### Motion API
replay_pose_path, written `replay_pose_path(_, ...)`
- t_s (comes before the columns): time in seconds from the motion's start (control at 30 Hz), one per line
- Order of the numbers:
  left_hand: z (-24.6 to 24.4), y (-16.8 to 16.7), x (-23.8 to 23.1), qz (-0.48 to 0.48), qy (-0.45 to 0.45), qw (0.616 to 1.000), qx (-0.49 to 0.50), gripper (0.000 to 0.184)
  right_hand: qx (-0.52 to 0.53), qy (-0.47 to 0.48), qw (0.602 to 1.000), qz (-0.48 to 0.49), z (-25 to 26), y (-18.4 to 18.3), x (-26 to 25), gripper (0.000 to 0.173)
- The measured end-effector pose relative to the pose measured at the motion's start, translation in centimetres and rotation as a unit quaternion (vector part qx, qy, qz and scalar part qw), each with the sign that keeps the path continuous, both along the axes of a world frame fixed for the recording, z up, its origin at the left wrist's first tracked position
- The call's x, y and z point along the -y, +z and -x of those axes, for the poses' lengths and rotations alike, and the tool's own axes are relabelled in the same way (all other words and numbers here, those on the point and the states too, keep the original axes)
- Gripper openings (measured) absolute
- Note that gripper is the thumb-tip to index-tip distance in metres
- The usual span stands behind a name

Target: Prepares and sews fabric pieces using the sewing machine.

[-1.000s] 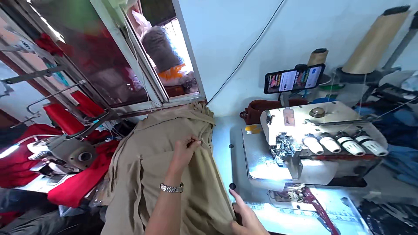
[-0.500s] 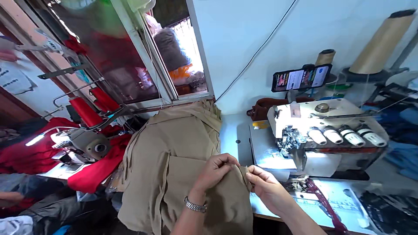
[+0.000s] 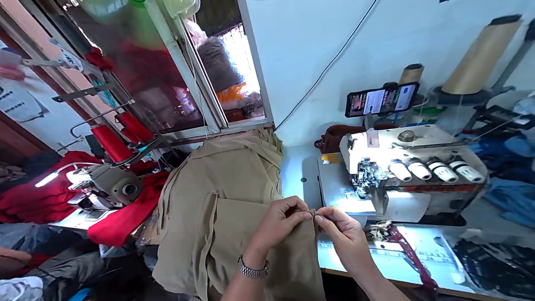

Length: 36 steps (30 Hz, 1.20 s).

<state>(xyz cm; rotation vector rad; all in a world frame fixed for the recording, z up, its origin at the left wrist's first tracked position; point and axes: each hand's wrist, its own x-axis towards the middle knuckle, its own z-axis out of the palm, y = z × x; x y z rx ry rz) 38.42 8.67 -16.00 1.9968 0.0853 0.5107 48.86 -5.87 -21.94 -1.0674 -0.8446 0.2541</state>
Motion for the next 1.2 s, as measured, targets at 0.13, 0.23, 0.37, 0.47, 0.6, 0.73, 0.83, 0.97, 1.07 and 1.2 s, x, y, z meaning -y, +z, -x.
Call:
replay_pose_path(0.13, -0.3, -0.2, 0.4, 0.007, 0.052, 0.998, 0.045, 0.003, 0.107, 0.004, 0.994, 0.010, 0.8, -1.9, -0.3, 0.019)
replay_pose_path(0.23, -0.7, 0.2, 0.0, 0.003, 0.108, 0.988, 0.111, 0.003, 0.145, 0.044, 0.980, 0.126, 2.0, -5.0, 0.4, 0.021)
replay_pose_path(0.37, -0.7, 0.8, -0.6, 0.004, 0.114, 0.985, 0.126, 0.004, 0.131, 0.120, 0.969, 0.173, 2.2, -6.3, 1.5, 0.023)
replay_pose_path(0.47, -1.0, 0.4, 0.1, 0.007, 0.092, 0.990, 0.105, 0.006, 0.072, 0.067, 0.990, 0.101, 1.3, -3.5, 0.5, 0.020)
replay_pose_path(0.6, -1.1, 0.1, 0.8, 0.029, 0.096, 0.990, 0.096, 0.007, 0.043, -0.042, 0.997, 0.047, 0.7, -0.9, -0.7, 0.014)
replay_pose_path(0.73, -0.9, -0.1, 0.5, 0.031, 0.107, 0.986, 0.125, 0.008, 0.056, -0.056, 0.992, 0.096, 1.9, -3.6, -0.2, 0.019)
replay_pose_path(0.83, -1.2, -0.5, 0.3, 0.033, 0.120, 0.984, 0.127, 0.007, 0.045, -0.071, 0.988, 0.131, 3.0, -6.4, 0.8, 0.019)
replay_pose_path(0.97, -3.3, -0.6, 0.7, 0.012, 0.136, 0.983, 0.120, 0.004, 0.020, -0.094, 0.987, 0.130, 2.6, -6.4, 2.6, 0.019)
replay_pose_path(1.07, -6.4, -0.9, 2.2, -0.006, 0.120, 0.985, 0.122, 0.003, -0.026, -0.116, 0.985, 0.123, 1.5, -4.4, 5.3, 0.015)
replay_pose_path(1.2, -10.5, -2.1, 5.0, 0.021, 0.074, 0.990, 0.117, 0.015, -0.074, -0.131, 0.981, 0.122, -0.3, -3.0, 9.6, 0.020)
